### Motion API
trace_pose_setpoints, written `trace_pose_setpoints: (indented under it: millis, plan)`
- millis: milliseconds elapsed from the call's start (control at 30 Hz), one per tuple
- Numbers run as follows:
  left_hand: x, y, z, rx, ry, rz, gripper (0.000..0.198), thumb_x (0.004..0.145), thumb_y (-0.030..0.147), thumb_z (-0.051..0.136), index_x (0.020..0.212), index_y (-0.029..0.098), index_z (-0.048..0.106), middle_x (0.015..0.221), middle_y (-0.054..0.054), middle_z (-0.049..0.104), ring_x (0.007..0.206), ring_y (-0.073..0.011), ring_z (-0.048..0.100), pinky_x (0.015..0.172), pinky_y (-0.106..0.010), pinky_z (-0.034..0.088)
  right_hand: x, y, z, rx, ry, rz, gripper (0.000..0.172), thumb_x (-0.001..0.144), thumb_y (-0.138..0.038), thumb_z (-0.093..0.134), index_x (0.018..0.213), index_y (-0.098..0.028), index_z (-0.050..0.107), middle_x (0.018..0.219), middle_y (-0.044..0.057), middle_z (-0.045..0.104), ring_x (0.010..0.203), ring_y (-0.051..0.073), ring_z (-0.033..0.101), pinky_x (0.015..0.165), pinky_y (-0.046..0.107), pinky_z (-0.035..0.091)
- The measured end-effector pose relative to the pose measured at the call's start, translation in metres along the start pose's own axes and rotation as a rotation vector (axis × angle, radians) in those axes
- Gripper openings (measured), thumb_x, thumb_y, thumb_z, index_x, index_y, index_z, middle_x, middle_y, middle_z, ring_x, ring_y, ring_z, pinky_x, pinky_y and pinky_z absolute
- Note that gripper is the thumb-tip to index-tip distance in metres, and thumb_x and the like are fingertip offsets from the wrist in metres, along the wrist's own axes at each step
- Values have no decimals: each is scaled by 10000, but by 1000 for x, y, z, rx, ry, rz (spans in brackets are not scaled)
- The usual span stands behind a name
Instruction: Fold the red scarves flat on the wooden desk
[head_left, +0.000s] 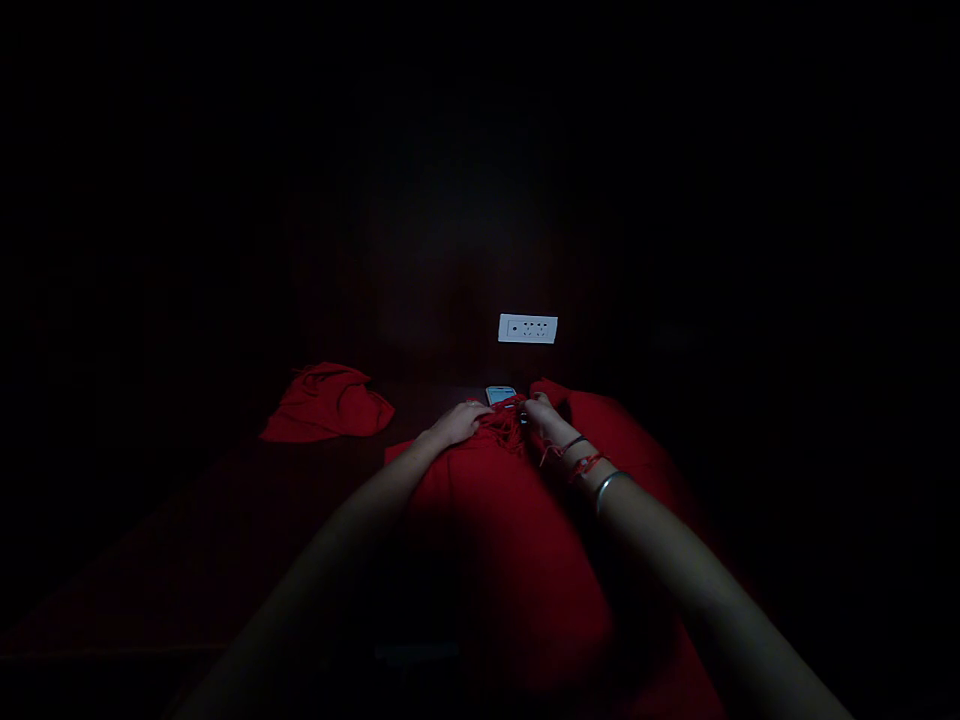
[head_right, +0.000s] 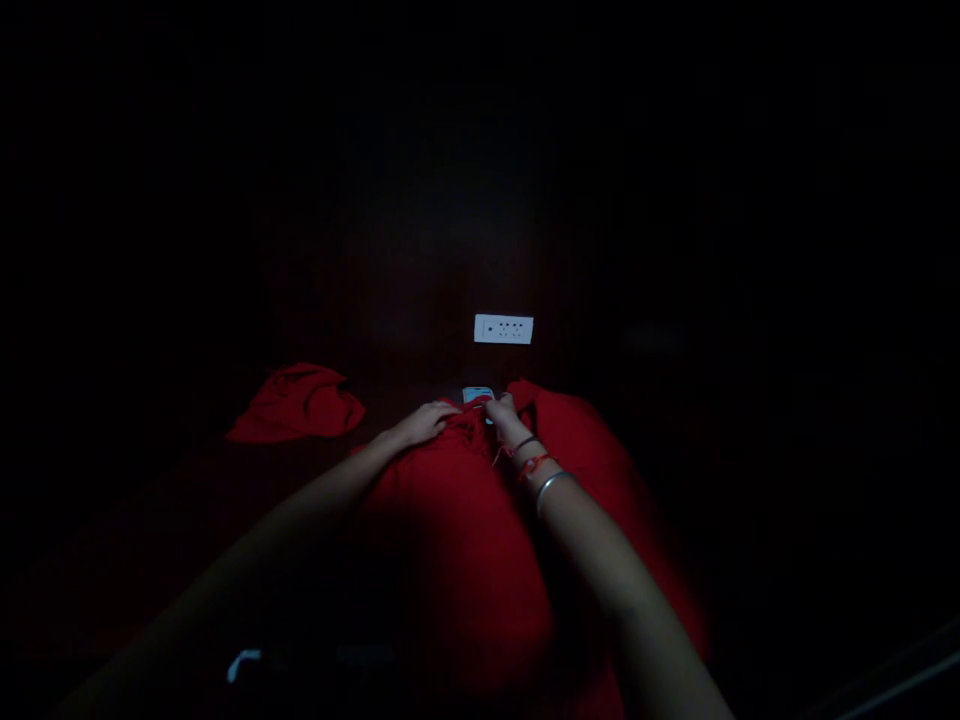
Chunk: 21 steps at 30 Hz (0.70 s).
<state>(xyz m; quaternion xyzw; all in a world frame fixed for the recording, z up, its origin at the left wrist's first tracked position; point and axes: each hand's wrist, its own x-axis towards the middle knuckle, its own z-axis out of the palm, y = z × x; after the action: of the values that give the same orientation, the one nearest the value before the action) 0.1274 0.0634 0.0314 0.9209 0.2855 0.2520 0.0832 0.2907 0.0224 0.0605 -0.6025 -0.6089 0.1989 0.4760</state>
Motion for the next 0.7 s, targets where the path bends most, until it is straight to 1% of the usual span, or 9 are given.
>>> trace_pose_setpoints:
  millis: [33, 100, 200, 267, 367, 467, 567, 633, 700]
  plan:
    - [-3, -3, 1, 15, -45, 8, 354, 734, 150, 404, 1056, 187, 546, 1052, -55, 566, 970, -159, 499, 873, -272, 343, -13, 1, -3, -22, -4, 51, 521, 667, -159, 432, 1178, -97, 347, 869, 123, 586, 664, 186, 575, 569, 315, 481]
    - [-12, -6, 2, 37, -121, 9, 301, 767, 206, 394, 1007, 207, 575, 1030, -40, 577, 952, -155, 507, 864, -267, 344, -47, 1, -7, -81, -41, 124, 619, 665, -204, 470, 1241, -91, 273, 1014, 154, 545, 841, 216, 559, 708, 329, 462]
    - [-32, -7, 0, 88, -182, -2, 335, 789, 335, 397, 1067, 211, 535, 1086, -53, 540, 992, -172, 481, 867, -276, 334, -104, -3, -10, -391, -303, 93, 699, 706, -337, 482, 1299, -97, 199, 1241, 172, 378, 1129, 259, 366, 912, 376, 321]
    - [-49, -6, -4, 133, -181, -33, 370, 790, 377, 392, 1097, 210, 512, 1115, -65, 515, 1017, -190, 462, 861, -293, 334, -138, -3, -7, -579, -429, 78, 708, 746, -475, 399, 1313, -108, 186, 1314, 180, 265, 1199, 307, 233, 949, 464, 220]
    - [-81, -4, -14, 216, -162, -143, 374, 797, 379, 375, 1111, 213, 494, 1128, -75, 498, 1036, -207, 443, 849, -318, 338, -166, 0, 1, -760, -487, -62, 670, 786, -543, 254, 1313, -132, 209, 1359, 168, 151, 1235, 321, 85, 959, 511, 121]
    - [-115, -1, -30, 324, -174, -291, 362, 801, 367, 362, 1107, 217, 485, 1145, -81, 478, 1050, -217, 424, 842, -341, 339, -162, 5, 8, -801, -551, -301, 633, 809, -532, 189, 1317, -154, 193, 1370, 148, 109, 1245, 289, 49, 967, 498, 106]
    - [-143, 3, -49, 437, -201, -409, 336, 797, 341, 360, 1076, 209, 493, 1121, -97, 481, 1032, -229, 434, 816, -356, 355, -139, 7, 14, -776, -666, -475, 607, 814, -529, 177, 1320, -194, 169, 1378, 116, 98, 1249, 266, 53, 968, 497, 106]
    - [-155, 5, -61, 496, -220, -464, 299, 776, 311, 390, 1019, 196, 521, 1068, -110, 500, 1000, -244, 452, 801, -380, 360, -121, 5, 20, -762, -716, -563, 585, 816, -527, 187, 1316, -224, 173, 1382, 81, 109, 1252, 248, 52, 974, 489, 92]
    - [-160, 4, -73, 500, -207, -496, 275, 740, 303, 438, 963, 180, 539, 1033, -116, 506, 974, -257, 465, 796, -402, 360, -107, 2, 26, -765, -742, -627, 563, 815, -520, 219, 1308, -250, 189, 1380, 51, 135, 1253, 234, 55, 979, 483, 73]
